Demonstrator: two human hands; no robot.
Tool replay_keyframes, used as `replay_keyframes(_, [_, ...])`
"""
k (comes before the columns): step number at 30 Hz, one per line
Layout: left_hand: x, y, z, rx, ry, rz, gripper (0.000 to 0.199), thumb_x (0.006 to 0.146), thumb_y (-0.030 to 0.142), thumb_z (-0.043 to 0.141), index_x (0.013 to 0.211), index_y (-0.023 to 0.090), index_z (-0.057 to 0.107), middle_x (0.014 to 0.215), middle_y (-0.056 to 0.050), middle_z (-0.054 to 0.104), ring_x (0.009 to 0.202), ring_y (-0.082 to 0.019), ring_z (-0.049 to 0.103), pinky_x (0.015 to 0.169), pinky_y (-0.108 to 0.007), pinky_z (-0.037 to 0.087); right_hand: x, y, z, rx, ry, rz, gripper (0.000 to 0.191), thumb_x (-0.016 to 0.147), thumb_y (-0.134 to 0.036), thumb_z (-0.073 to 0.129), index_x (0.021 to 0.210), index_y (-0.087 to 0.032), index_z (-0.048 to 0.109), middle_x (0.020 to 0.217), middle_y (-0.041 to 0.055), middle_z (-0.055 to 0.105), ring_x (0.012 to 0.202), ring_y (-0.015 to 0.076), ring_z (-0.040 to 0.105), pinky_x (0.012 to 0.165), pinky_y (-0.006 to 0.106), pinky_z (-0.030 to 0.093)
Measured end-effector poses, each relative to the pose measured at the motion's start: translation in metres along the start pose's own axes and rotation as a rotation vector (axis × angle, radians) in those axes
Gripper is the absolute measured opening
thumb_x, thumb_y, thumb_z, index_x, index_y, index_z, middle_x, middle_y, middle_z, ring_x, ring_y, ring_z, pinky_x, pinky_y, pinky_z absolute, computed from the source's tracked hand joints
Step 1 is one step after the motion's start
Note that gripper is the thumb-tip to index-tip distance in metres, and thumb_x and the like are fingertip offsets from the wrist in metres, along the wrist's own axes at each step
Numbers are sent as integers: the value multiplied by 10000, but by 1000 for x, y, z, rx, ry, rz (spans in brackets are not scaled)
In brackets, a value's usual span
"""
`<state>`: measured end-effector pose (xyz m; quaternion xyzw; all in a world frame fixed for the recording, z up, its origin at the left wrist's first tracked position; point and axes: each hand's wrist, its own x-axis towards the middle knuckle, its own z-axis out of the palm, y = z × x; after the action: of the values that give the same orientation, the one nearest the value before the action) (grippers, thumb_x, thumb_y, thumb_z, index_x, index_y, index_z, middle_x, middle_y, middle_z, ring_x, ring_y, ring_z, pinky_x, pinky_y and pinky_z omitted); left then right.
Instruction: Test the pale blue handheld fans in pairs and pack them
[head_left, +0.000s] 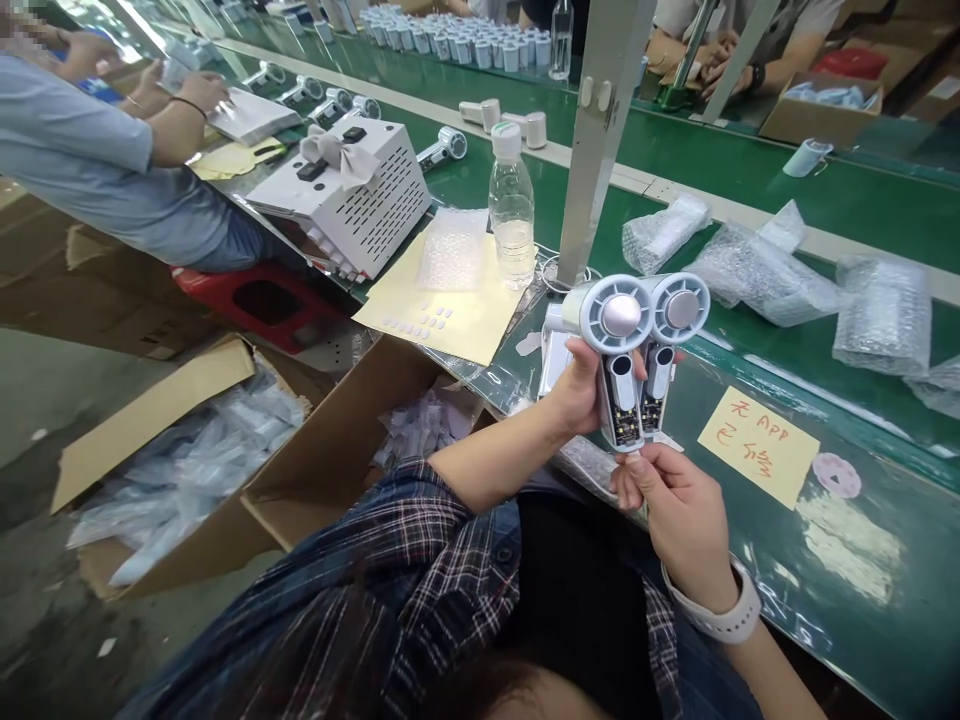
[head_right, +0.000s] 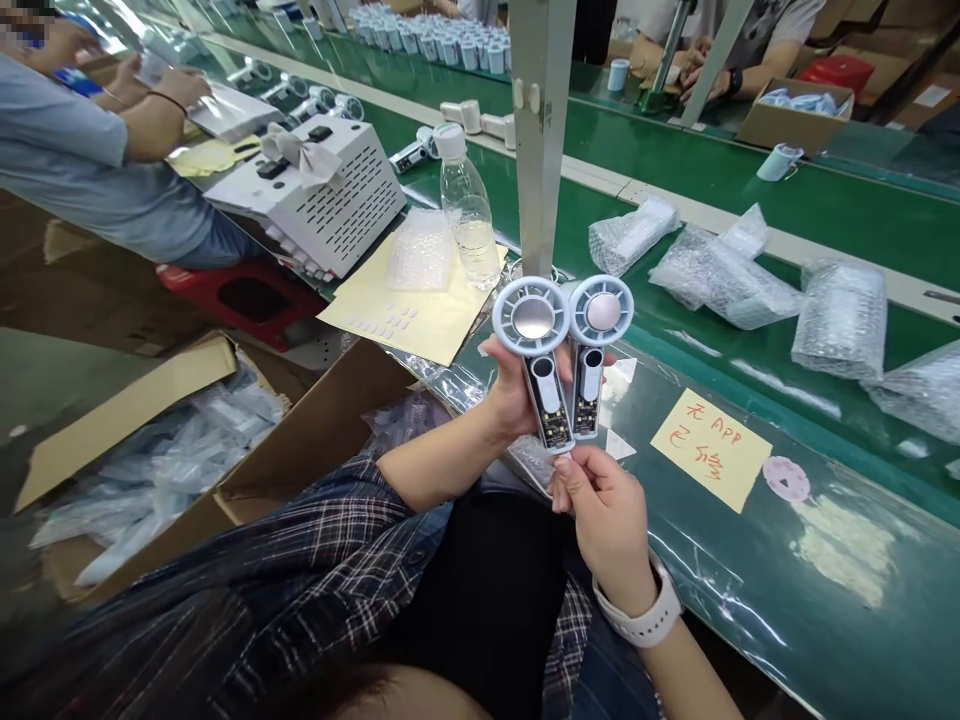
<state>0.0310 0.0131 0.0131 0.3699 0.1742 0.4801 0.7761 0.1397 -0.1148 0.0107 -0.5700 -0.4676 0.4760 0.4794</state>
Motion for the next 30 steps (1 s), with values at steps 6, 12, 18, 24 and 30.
replay_keyframes(6, [-2, 1, -4, 27, 14, -49, 1004, 423, 1185, 470, 622, 204, 543, 1061, -173, 801, 1146, -374, 747, 886, -465, 642, 2, -5, -3, -106, -56, -42, 541, 958, -658, 717, 651, -217, 654, 543, 14, 615, 514, 163, 598, 525, 290, 486])
replay_keyframes(12, [-2, -4, 0, 35, 67, 1, 988, 453, 1172, 496, 645, 205, 557, 1069, -188, 791, 1216, -378, 722, 988, -482, 622, -5, 9, 18, 232, 79, -13, 436, 1020, -520, 706, 712, -229, 605, 534, -38, 528, 522, 151, 565, 621, 330, 551])
replay_keyframes(18, [-6, -6, 3, 13, 81, 29, 988, 475, 1175, 480, 633, 202, 541, 1101, -182, 777, 1296, -407, 676, 975, -494, 628, -4, 4, 8, -64, 41, -92, 423, 1043, -555, 637, 767, -234, 637, 622, -13, 572, 622, 176, 603, 635, 311, 501])
replay_keyframes(24, [-9, 5, 5, -154, 73, 32, 909, 611, 1106, 549, 672, 200, 511, 1209, -151, 762, 1297, -363, 682, 1017, -491, 624, -3, -2, 1, -312, 7, -272, 384, 1058, -481, 600, 768, -239, 665, 856, 38, 711, 776, 202, 663, 695, 305, 504])
replay_keyframes(30, [-10, 11, 1, -171, 63, -25, 966, 620, 1162, 337, 650, 205, 468, 1184, -150, 771, 1169, -329, 743, 928, -476, 649, -4, 7, 1, -156, 57, -171, 299, 1050, -429, 660, 833, -235, 727, 757, 21, 720, 725, 192, 687, 705, 308, 522])
